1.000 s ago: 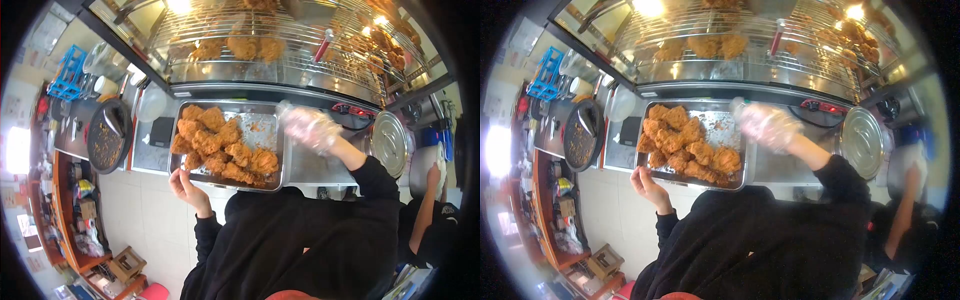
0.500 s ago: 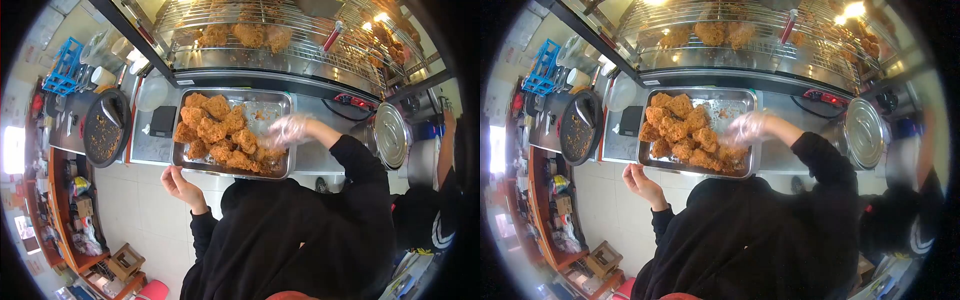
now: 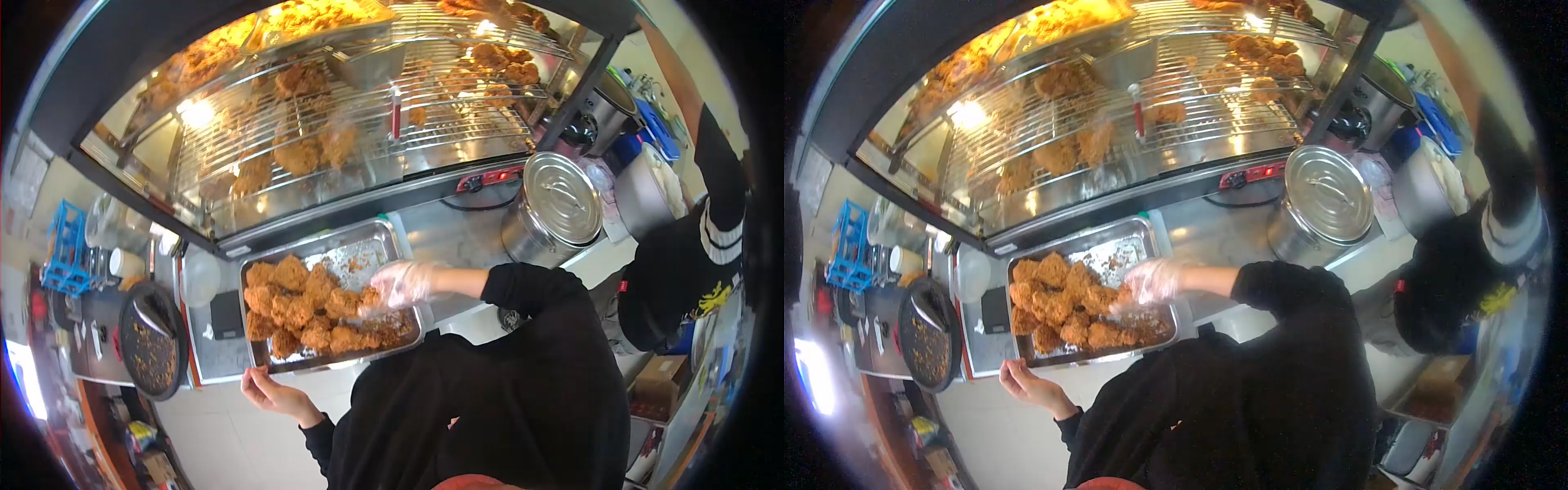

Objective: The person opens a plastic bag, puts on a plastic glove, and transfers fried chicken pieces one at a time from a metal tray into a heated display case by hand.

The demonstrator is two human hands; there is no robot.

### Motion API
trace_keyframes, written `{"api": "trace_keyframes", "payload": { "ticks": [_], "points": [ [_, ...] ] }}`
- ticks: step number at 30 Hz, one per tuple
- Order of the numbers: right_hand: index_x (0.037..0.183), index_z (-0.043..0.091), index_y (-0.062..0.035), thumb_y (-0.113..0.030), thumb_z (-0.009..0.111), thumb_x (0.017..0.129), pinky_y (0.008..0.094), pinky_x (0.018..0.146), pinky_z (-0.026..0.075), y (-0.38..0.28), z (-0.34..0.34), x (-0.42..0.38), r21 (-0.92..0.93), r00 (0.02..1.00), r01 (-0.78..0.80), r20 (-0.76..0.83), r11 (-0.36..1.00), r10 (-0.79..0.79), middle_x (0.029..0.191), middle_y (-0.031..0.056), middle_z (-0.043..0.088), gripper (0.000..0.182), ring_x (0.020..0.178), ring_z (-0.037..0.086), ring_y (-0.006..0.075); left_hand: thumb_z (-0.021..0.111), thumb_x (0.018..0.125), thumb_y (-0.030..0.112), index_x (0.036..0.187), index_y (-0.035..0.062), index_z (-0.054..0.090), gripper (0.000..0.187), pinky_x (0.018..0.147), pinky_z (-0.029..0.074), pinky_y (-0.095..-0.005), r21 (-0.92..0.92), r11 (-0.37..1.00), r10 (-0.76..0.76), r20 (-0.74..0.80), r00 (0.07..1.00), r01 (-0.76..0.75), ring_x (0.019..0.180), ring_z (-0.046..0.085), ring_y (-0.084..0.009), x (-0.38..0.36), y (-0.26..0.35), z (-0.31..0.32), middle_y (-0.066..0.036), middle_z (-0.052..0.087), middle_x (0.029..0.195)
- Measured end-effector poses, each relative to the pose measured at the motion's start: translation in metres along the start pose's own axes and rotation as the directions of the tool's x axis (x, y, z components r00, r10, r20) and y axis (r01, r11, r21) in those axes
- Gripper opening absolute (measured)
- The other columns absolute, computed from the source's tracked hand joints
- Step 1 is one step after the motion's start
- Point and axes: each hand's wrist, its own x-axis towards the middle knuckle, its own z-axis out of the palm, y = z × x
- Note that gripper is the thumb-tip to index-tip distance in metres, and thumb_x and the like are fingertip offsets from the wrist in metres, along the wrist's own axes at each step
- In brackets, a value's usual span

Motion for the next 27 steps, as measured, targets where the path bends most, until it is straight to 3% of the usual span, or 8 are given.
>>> {"api": "trace_keyframes", "payload": {
  "ticks": [2, 6, 8, 12, 15, 18, 20, 27],
  "points": [
    [0.12, 0.053, -0.003, -0.022, 0.06, 0.08, 0.0288, 0.091, 0.042, -0.055, -0.04, -0.05, 0.57, 0.997, 0.035, -0.081, 0.821, 0.013, 0.113, 0.0078, 0.06, 0.045, 0.102, 0.055, 0.0153, 0.051, 0.09, 0.012, 0.098, 0.0039, 0.051, 0.012, 0.074, 0.04, -0.0247, 0.0, 0.999, -0.044, -0.011, 0.999, 0.044, 0.079, 0.047, -0.0114, 0.001, 0.004, 0.007, -0.003, 0.051, 0.083],
    [0.12, 0.054, -0.0043, -0.025, 0.059, 0.08, 0.0307, 0.089, 0.044, -0.05, -0.135, -0.107, 0.284, 0.921, 0.196, -0.381, 0.939, -0.078, 0.114, 0.0094, 0.059, 0.045, 0.102, 0.056, 0.0185, 0.05, 0.09, 0.013, 0.097, 0.0034, 0.051, 0.012, 0.073, 0.039, -0.0245, 0.023, 1.0, -0.018, 0.021, 1.0, 0.017, 0.078, 0.046, -0.0115, -0.003, 0.012, 0.02, -0.003, 0.05, 0.081],
    [0.115, 0.051, -0.0044, -0.022, 0.058, 0.082, 0.0386, 0.082, 0.049, -0.025, -0.186, -0.137, 0.612, 0.837, 0.249, -0.526, 0.751, 0.151, 0.116, 0.0079, 0.055, 0.038, 0.096, 0.057, 0.0215, 0.049, 0.091, 0.014, 0.096, 0.0029, 0.051, 0.012, 0.072, 0.038, -0.0241, 0.055, 0.998, -0.001, 0.04, 0.999, -0.001, 0.078, 0.045, -0.0118, -0.005, 0.011, 0.023, -0.003, 0.05, 0.082],
    [0.094, 0.059, -0.0064, -0.019, 0.056, 0.083, 0.0374, 0.066, 0.049, 0.055, -0.28, -0.147, 0.253, 0.246, 0.035, -0.94, 0.967, 0.237, 0.091, 0.0084, 0.061, 0.017, 0.082, 0.059, 0.0209, 0.05, 0.091, 0.014, 0.096, 0.0038, 0.051, 0.012, 0.072, 0.038, -0.0244, 0.058, 0.997, -0.056, 0.0, 0.998, 0.056, 0.079, 0.046, -0.0112, -0.018, 0.012, 0.033, -0.003, 0.051, 0.083],
    [0.081, 0.063, -0.0066, -0.018, 0.053, 0.082, 0.033, 0.059, 0.047, 0.12, -0.337, -0.132, -0.432, 0.228, -0.823, -0.846, 0.368, -0.482, 0.076, 0.0134, 0.063, 0.016, 0.07, 0.061, 0.0236, 0.05, 0.091, 0.015, 0.096, 0.0045, 0.052, 0.012, 0.072, 0.038, -0.0246, 0.08, 0.996, -0.052, 0.019, 0.998, 0.05, 0.081, 0.047, -0.0115, -0.026, 0.014, 0.038, -0.003, 0.052, 0.086],
    [0.081, 0.063, -0.0062, -0.019, 0.047, 0.084, 0.0372, 0.061, 0.047, 0.092, -0.34, -0.134, -0.368, 0.349, -0.897, -0.93, 0.246, -0.118, 0.081, 0.0147, 0.063, 0.021, 0.072, 0.06, 0.0302, 0.05, 0.091, 0.014, 0.096, 0.004, 0.051, 0.011, 0.072, 0.038, -0.0246, 0.072, 0.996, -0.054, 0.018, 0.998, 0.052, 0.081, 0.047, -0.0112, -0.027, 0.012, 0.038, -0.003, 0.052, 0.088],
    [0.084, 0.059, -0.0042, -0.023, 0.042, 0.087, 0.0375, 0.066, 0.047, 0.123, -0.343, -0.13, -0.222, -0.004, -0.752, -0.94, 0.621, -0.341, 0.08, 0.0134, 0.06, 0.025, 0.075, 0.058, 0.0267, 0.05, 0.091, 0.012, 0.096, 0.0035, 0.051, 0.01, 0.072, 0.039, -0.0243, 0.058, 0.997, -0.052, 0.053, 0.997, 0.049, 0.081, 0.047, -0.0107, -0.029, 0.004, 0.038, -0.003, 0.052, 0.088],
    [0.102, 0.059, -0.0043, -0.02, 0.043, 0.086, 0.0376, 0.071, 0.048, 0.046, -0.287, -0.139, -0.555, 0.549, -0.81, -0.831, 0.188, -0.09, 0.082, 0.0168, 0.059, 0.027, 0.078, 0.058, 0.031, 0.052, 0.089, 0.007, 0.096, 0.0017, 0.053, 0.009, 0.072, 0.041, -0.0224, -0.042, 0.998, -0.051, 0.014, 0.999, 0.051, 0.079, 0.051, -0.0099, -0.028, 0.0, 0.036, -0.003, 0.054, 0.089]
  ]
}}
